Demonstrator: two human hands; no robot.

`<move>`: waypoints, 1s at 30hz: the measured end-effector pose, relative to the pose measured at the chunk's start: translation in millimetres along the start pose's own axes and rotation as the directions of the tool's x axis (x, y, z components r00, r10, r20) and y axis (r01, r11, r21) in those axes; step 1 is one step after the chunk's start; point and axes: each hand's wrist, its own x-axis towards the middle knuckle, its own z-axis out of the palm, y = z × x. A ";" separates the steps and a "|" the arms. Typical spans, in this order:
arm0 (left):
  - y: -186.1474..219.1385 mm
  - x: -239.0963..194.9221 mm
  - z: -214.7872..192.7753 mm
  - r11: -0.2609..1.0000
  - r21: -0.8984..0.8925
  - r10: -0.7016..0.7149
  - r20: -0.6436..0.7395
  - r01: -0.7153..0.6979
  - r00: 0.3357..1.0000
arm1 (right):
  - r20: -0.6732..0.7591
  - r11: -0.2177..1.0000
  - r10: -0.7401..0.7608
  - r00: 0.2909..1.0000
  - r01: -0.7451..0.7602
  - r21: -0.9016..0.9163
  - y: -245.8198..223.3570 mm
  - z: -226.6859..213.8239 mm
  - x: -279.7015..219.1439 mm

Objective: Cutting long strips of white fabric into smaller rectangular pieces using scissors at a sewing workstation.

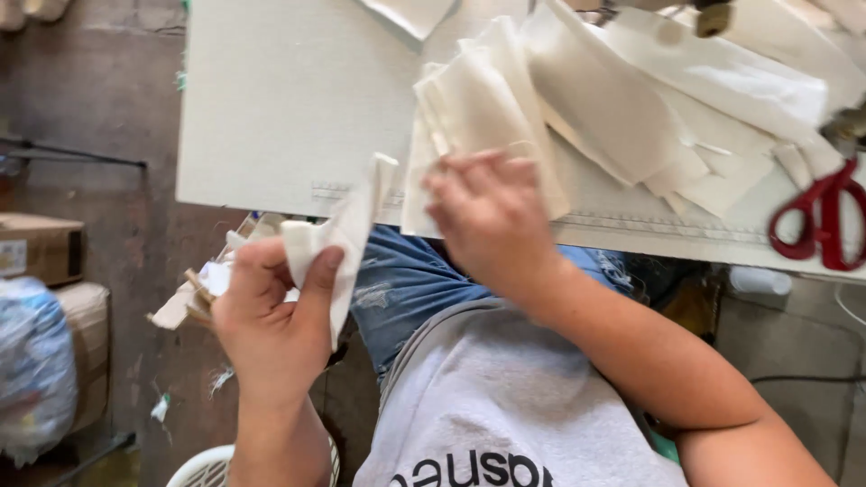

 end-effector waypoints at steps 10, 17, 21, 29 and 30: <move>48.3 46.2 29.4 0.940 -0.340 0.049 0.084 -0.018 0.995 | 0.434 0.785 0.490 0.756 -0.599 0.157 65.2 -18.0 25.2; 4.4 83.6 109.4 0.969 -0.244 0.076 0.160 -0.035 0.984 | -0.103 0.887 0.453 0.885 -0.437 0.146 67.7 -75.7 -6.8; 6.7 61.5 69.0 0.898 -0.435 -0.040 0.082 0.072 0.996 | -0.180 0.972 0.230 0.956 -0.233 0.008 56.6 -74.3 -17.8; 37.8 44.6 51.2 0.822 -0.567 -0.014 0.081 0.058 0.997 | 0.518 -0.367 0.018 0.855 -0.476 0.799 23.2 -20.3 16.0; 35.4 46.8 56.8 0.811 -0.575 -0.053 0.117 0.112 0.992 | 0.522 -0.603 -0.013 0.853 -0.423 0.677 20.1 -23.3 17.5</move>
